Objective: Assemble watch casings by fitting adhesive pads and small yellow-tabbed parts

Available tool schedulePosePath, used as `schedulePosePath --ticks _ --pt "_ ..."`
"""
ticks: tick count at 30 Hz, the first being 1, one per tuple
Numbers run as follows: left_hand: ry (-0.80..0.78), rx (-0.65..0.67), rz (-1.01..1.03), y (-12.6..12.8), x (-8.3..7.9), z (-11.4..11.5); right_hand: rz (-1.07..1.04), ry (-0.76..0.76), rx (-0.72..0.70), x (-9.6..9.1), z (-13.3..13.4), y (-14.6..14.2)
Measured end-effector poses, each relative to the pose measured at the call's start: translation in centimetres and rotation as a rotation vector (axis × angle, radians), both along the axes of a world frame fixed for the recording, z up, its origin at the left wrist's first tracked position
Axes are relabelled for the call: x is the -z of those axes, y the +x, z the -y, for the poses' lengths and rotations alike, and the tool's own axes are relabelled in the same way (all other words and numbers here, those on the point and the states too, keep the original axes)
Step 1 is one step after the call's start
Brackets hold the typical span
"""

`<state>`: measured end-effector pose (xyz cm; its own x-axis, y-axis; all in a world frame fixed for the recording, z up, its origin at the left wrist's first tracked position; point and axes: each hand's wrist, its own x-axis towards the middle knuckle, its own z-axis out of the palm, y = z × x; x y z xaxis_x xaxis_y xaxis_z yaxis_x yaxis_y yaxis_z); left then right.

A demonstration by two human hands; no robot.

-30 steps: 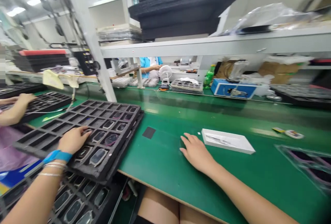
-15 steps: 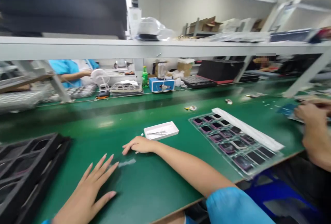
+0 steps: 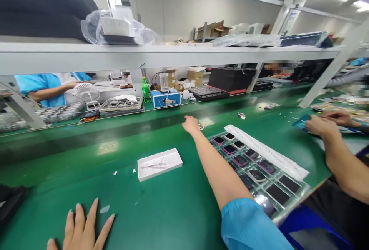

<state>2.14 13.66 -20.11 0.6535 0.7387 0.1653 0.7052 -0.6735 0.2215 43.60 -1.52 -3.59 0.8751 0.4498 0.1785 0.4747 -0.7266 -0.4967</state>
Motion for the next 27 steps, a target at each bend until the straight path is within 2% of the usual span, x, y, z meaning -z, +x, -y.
schedulePosePath --ticks 2,4,8,12,16,18,20,22,24,27 --pt "0.007 -0.062 -0.028 0.9 -1.4 1.5 -0.055 -0.124 0.124 1.7 1.5 2.9" --pt "0.019 -0.127 -0.077 1.7 -3.0 3.1 -0.079 -0.23 0.167 3.2 2.5 5.0" --pt "0.017 -0.227 -0.2 3.0 -5.4 5.0 -0.043 -0.381 0.075 4.6 2.8 7.5" --pt "-0.029 -0.262 -0.225 3.5 -6.3 5.3 0.1 -0.423 -0.039 3.9 2.0 7.1" --pt "-0.073 -0.275 -0.203 3.8 -6.7 5.6 0.332 -0.347 -0.188 1.7 0.9 4.0" --pt "-0.128 -0.333 -0.173 4.4 -7.0 5.9 0.419 -0.291 -0.253 0.5 0.2 1.7" --pt "-0.187 -0.407 -0.136 5.3 -7.4 6.0 0.501 -0.166 -0.329 -0.3 -0.6 -1.0" --pt "-0.229 -0.457 -0.102 6.0 -7.9 5.9 0.571 0.032 -0.447 -0.4 -1.4 -4.2" --pt "-0.257 -0.451 -0.077 6.0 -8.5 5.6 0.605 0.23 -0.605 0.1 -2.1 -7.8" --pt "-0.263 -0.325 -0.044 4.6 -9.4 4.5 0.592 0.426 -0.835 1.4 -2.6 -13.2"
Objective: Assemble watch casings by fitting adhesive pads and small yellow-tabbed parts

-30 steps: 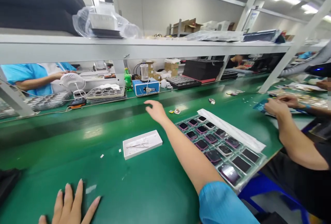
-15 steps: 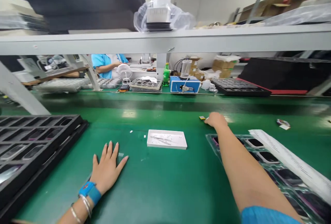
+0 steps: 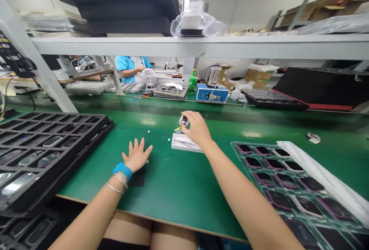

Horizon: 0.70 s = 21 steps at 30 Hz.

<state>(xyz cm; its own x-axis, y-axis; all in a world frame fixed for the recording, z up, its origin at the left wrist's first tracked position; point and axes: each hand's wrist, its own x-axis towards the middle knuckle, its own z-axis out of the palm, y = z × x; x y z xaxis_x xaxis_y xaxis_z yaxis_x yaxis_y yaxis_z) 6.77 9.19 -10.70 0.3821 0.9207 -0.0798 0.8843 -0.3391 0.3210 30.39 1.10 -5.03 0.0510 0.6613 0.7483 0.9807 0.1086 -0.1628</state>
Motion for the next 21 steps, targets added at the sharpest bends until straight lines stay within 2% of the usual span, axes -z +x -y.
schedulePosePath --ticks 3,5,8,12,14,16,19,21 --pt "0.022 0.19 0.052 -1.7 0.1 -1.7 -0.014 0.053 -0.209 1.1 0.2 -4.7" --pt "0.023 0.273 0.099 -2.1 0.8 -2.6 -0.01 0.061 -0.295 1.6 0.6 -7.1" --pt "-0.008 0.329 0.203 -1.7 1.3 -3.5 -0.014 0.063 -0.351 2.4 0.9 -9.5" --pt "-0.141 0.469 0.409 -1.1 -0.3 -4.3 -0.073 0.011 -0.356 3.7 0.4 -11.2" --pt "-0.311 0.571 0.552 -1.1 -1.3 -4.6 -0.118 -0.04 -0.328 4.3 0.0 -11.5" --pt "-0.629 0.624 0.757 -1.4 -1.6 -4.9 -0.155 -0.069 -0.293 4.9 -0.4 -11.7" --pt "-1.111 0.547 1.01 -1.5 -1.0 -5.2 -0.185 -0.082 -0.292 5.7 -0.7 -11.6" --pt "-1.237 0.503 1.03 -1.5 -0.3 -5.1 -0.203 -0.076 -0.32 6.1 -0.7 -11.5"
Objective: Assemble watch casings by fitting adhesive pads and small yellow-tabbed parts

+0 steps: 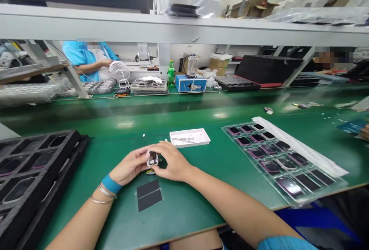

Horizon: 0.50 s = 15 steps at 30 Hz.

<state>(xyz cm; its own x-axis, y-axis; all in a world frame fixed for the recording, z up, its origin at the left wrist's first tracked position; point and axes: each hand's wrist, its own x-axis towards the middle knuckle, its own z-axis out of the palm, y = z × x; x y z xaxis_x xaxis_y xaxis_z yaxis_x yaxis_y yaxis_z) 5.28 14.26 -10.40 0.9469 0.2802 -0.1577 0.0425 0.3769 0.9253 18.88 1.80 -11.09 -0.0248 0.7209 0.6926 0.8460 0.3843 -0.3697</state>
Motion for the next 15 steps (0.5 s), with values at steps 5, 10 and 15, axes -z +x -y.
schedulePosePath --ticks 5,10,15 --pt "-0.093 0.02 0.001 -0.2 0.5 0.2 -0.069 -0.022 -0.024 -0.1 0.8 -0.3" --pt "-0.11 -0.053 0.045 -0.6 -0.1 0.6 -0.211 -0.017 0.073 -0.8 1.9 -0.8" --pt "-0.01 -0.067 0.071 -0.6 -0.7 1.8 -0.275 -0.021 0.076 -0.7 2.1 -1.0"
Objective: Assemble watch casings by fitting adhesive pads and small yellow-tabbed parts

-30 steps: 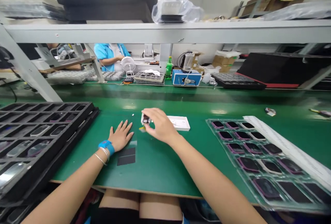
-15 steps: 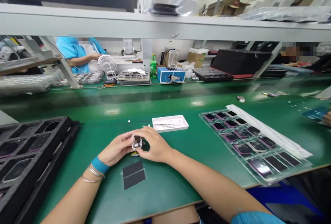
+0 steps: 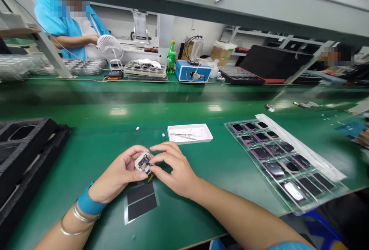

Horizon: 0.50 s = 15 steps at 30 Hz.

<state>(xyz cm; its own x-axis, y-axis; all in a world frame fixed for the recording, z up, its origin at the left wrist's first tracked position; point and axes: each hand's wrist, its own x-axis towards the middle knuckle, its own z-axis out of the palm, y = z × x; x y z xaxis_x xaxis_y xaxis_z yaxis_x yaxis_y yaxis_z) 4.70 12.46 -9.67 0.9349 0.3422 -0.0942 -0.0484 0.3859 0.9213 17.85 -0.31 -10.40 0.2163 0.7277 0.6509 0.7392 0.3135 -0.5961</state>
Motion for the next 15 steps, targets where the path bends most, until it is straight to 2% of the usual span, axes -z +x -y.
schedulePosePath --ticks 7,15 --pt "0.119 -0.067 0.01 -0.17 0.06 0.53 -0.014 0.022 -0.019 0.08 -0.15 -0.14" --pt "0.169 -0.057 0.018 -0.1 0.25 0.36 0.023 0.003 -0.018 0.15 -0.09 0.06"
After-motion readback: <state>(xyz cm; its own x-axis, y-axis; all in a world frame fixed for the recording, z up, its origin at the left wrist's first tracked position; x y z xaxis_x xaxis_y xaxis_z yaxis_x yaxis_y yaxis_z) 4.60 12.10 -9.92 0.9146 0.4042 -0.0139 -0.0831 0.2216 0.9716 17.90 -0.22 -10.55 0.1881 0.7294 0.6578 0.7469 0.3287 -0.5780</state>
